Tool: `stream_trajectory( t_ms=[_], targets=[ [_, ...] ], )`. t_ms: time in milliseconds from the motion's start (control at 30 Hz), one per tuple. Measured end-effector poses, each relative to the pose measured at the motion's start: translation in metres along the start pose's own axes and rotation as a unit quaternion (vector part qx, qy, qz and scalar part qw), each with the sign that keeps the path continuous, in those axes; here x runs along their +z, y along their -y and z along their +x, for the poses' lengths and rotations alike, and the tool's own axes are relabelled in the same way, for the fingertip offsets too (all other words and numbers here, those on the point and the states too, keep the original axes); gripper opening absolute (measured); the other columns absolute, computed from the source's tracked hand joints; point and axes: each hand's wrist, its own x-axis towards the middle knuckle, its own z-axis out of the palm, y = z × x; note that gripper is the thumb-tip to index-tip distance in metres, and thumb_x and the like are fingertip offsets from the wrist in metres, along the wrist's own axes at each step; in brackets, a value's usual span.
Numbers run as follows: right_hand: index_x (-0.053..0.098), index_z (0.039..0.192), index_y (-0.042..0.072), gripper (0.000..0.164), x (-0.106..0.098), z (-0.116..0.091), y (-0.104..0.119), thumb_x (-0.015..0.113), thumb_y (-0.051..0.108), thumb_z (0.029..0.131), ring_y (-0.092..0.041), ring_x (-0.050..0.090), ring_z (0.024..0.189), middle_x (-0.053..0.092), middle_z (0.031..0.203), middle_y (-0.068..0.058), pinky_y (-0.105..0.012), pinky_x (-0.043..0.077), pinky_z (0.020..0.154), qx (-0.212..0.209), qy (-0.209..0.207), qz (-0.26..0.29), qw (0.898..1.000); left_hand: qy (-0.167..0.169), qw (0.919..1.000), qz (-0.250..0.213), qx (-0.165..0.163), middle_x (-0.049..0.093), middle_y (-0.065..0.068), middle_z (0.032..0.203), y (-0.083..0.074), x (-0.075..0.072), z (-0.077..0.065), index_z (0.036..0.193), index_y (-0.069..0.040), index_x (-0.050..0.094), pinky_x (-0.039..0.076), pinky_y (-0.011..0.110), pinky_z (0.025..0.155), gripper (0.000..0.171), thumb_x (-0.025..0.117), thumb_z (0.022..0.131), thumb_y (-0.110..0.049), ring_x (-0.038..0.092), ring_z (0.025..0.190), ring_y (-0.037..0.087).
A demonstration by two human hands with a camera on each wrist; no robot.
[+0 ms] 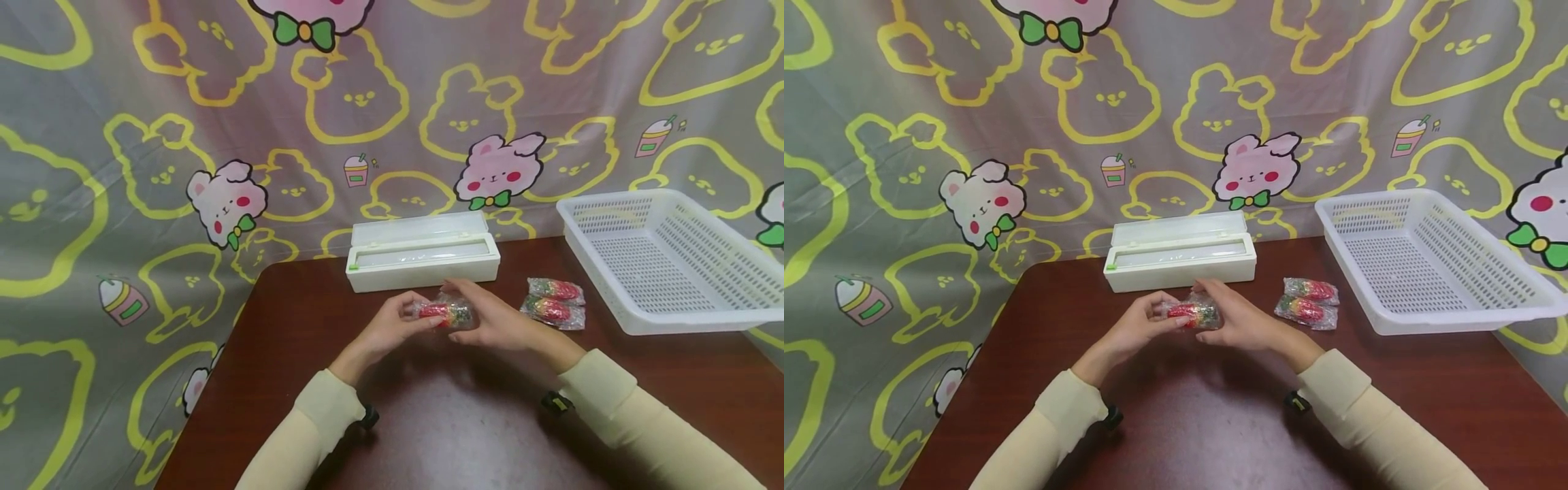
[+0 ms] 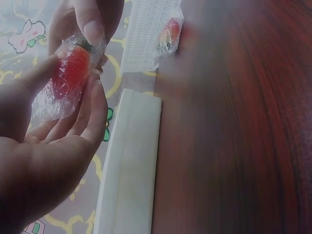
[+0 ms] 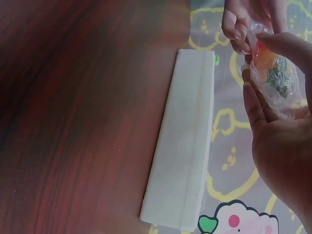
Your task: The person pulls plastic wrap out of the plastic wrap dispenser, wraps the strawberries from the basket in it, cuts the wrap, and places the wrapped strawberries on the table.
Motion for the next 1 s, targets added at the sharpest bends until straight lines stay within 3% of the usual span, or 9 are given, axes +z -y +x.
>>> stream_trajectory(
  t_ms=[133,267,467,633,800,1000],
  targets=[
    [0.037,0.154,0.009,0.091,0.0013,0.0009,0.0004,0.088,0.016,0.080,-0.026,0.057,0.123,0.055,0.140,-0.011,-0.051,0.049,0.103,-0.002,0.000,-0.012,1.000,-0.001,1.0000,0.002,0.005,0.074,0.011,0.108,-0.0009,-0.0001,-0.0007,0.116,-0.004,0.063,0.058,0.044,0.089,0.027,0.077,0.093,-0.013,0.069,0.093,0.017],
    [0.052,0.144,0.005,0.074,0.0011,0.0012,0.0011,0.087,0.021,0.081,-0.024,0.058,0.120,0.058,0.138,-0.009,-0.050,0.051,0.101,-0.002,0.009,-0.027,1.000,-0.006,0.9999,0.014,0.004,0.074,0.011,0.108,-0.0019,-0.0006,-0.0020,0.115,-0.004,0.064,0.059,0.041,0.088,0.028,0.077,0.093,-0.012,0.069,0.094,0.017],
    [0.065,0.134,0.014,0.056,0.0016,0.0023,0.0008,0.085,0.029,0.084,-0.019,0.058,0.118,0.060,0.134,-0.001,-0.045,0.052,0.099,0.006,0.040,-0.017,0.999,-0.002,0.9999,0.016,-0.001,0.075,0.009,0.107,-0.0009,-0.0001,-0.0023,0.115,-0.005,0.066,0.059,0.031,0.084,0.028,0.078,0.092,-0.013,0.070,0.094,0.017],
    [0.056,0.143,0.016,0.067,0.0029,0.0023,-0.0007,0.085,0.034,0.085,-0.016,0.058,0.118,0.060,0.138,0.000,-0.042,0.052,0.101,-0.010,0.047,0.008,0.999,-0.004,0.9996,0.027,0.009,0.074,0.008,0.107,0.0008,0.0006,-0.0030,0.115,-0.007,0.068,0.058,0.031,0.082,0.027,0.079,0.091,-0.015,0.068,0.092,0.017],
    [0.049,0.149,0.014,0.077,0.0040,0.0023,-0.0015,0.086,0.035,0.084,-0.015,0.060,0.118,0.058,0.143,0.000,-0.035,0.052,0.100,-0.009,0.051,0.040,0.998,-0.026,0.9974,0.062,0.024,0.068,0.005,0.109,0.0038,0.0010,-0.0030,0.113,-0.011,0.072,0.055,0.029,0.078,0.027,0.081,0.090,-0.020,0.063,0.094,0.017],
    [0.048,0.150,0.014,0.074,0.0059,0.0039,-0.0037,0.083,0.032,0.087,-0.017,0.061,0.116,0.061,0.139,0.001,-0.033,0.052,0.099,-0.008,0.069,0.074,0.995,-0.019,0.9990,0.031,0.024,0.070,0.008,0.110,0.0060,0.0025,-0.0021,0.113,-0.009,0.070,0.057,0.033,0.082,0.028,0.081,0.090,-0.020,0.067,0.097,0.020]
  ],
)
